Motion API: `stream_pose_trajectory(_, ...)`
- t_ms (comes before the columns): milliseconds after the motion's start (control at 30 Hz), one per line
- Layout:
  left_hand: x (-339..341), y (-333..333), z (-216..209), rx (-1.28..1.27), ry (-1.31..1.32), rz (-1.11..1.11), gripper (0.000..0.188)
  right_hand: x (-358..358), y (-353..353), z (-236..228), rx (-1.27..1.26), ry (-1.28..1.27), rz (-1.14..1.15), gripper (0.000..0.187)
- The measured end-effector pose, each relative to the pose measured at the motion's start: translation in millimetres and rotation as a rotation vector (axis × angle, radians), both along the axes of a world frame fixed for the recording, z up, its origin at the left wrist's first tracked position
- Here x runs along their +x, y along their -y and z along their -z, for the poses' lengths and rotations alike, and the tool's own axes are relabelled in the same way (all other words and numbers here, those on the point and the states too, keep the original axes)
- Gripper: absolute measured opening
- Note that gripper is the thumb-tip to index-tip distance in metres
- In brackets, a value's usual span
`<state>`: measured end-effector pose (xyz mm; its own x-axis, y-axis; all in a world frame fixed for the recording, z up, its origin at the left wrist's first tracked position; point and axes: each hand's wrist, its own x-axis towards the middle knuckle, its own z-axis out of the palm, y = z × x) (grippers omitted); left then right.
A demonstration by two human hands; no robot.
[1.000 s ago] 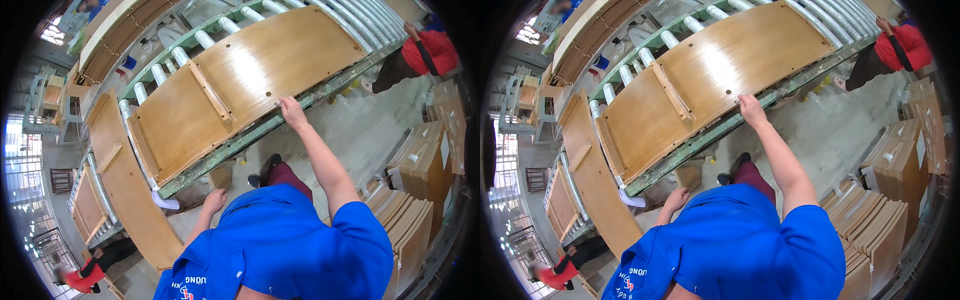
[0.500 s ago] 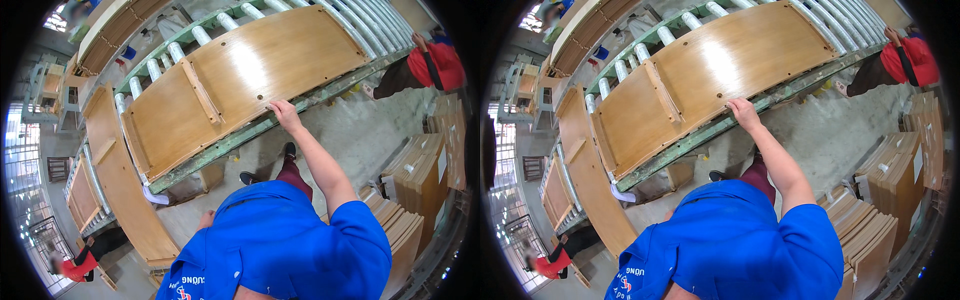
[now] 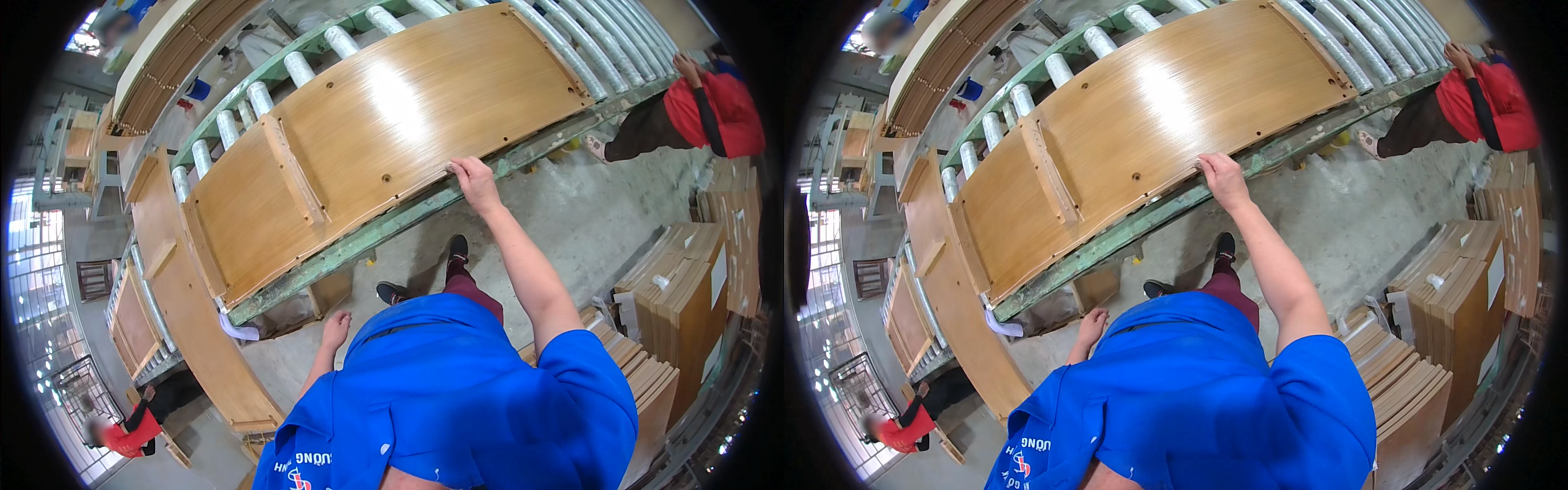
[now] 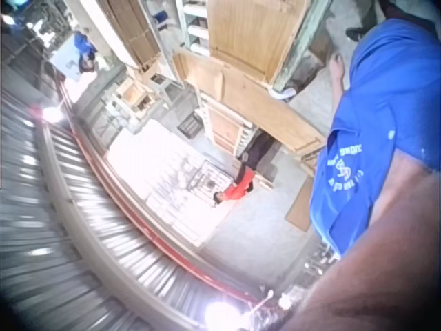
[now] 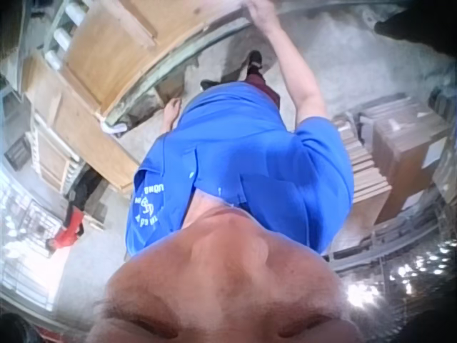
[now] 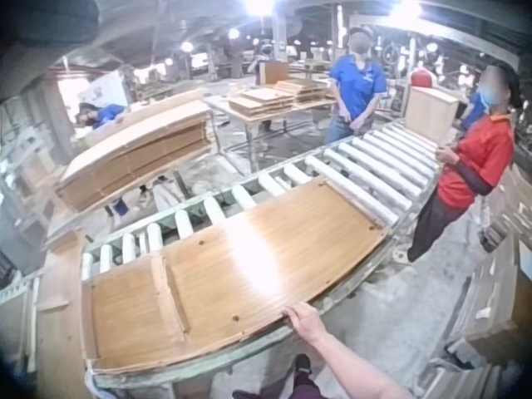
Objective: The person wipes the surface of wooden panels on a roller conveyor using a small cloth. They move along the line, wiping multiple panels one at a time, then stack the finished panels on a nearby table.
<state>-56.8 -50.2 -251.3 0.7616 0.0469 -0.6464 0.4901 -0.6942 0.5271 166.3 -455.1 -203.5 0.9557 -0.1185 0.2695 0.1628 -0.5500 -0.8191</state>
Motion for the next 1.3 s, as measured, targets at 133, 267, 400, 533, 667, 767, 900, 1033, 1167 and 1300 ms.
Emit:
stream_pose_trajectory(133, -0.9, 18.7, -3.6, 0.018, -0.07, 0.001, 0.027, 11.8, 43.3, 2.7, -0.029, 0.052, 0.082, 0.013)
stream_pose_trajectory(267, -2.5, 41.5, -16.2, 0.1, -0.125, 0.035, 0.027, 19.8, 82.6, 2.9, -0.028, 0.04, 0.146, 0.013)
stream_pose_trajectory(400, -0.4, 61.1, -21.0, 0.122, -0.151, 0.036, 0.027, 24.3, 112.7, 4.5, -0.058, 0.058, 0.183, 0.013)
stream_pose_trajectory(533, 5.3, 76.3, -19.1, 0.103, -0.14, 0.041, 0.028, 28.6, 123.0, 7.3, -0.021, 0.04, 0.16, 0.012)
stream_pose_trajectory(667, 13.4, 86.3, -14.7, 0.067, -0.114, 0.02, 0.028, 32.0, 129.7, 7.1, -0.042, 0.04, 0.142, 0.012)
stream_pose_trajectory(767, 18.0, 96.5, -15.4, 0.066, -0.106, 0.01, 0.028, 33.5, 136.0, 5.6, -0.048, 0.047, 0.122, 0.012)
stream_pose_trajectory(900, 23.7, 111.4, -20.3, 0.086, -0.113, 0.042, 0.028, 36.6, 152.9, 6.4, -0.034, 0.047, 0.121, 0.012)
stream_pose_trajectory(1033, 31.0, 123.8, -25.8, 0.123, -0.11, 0.092, 0.028, 42.6, 176.8, 4.3, -0.036, 0.062, 0.167, 0.012)
stream_pose_trajectory(1167, 37.8, 135.0, -31.7, 0.136, -0.12, 0.065, 0.029, 50.9, 208.9, 3.9, -0.033, 0.094, 0.232, 0.012)
stream_pose_trajectory(1300, 49.3, 143.6, -39.1, 0.145, -0.114, 0.066, 0.029, 63.1, 252.8, 8.9, -0.112, 0.09, 0.339, 0.014)
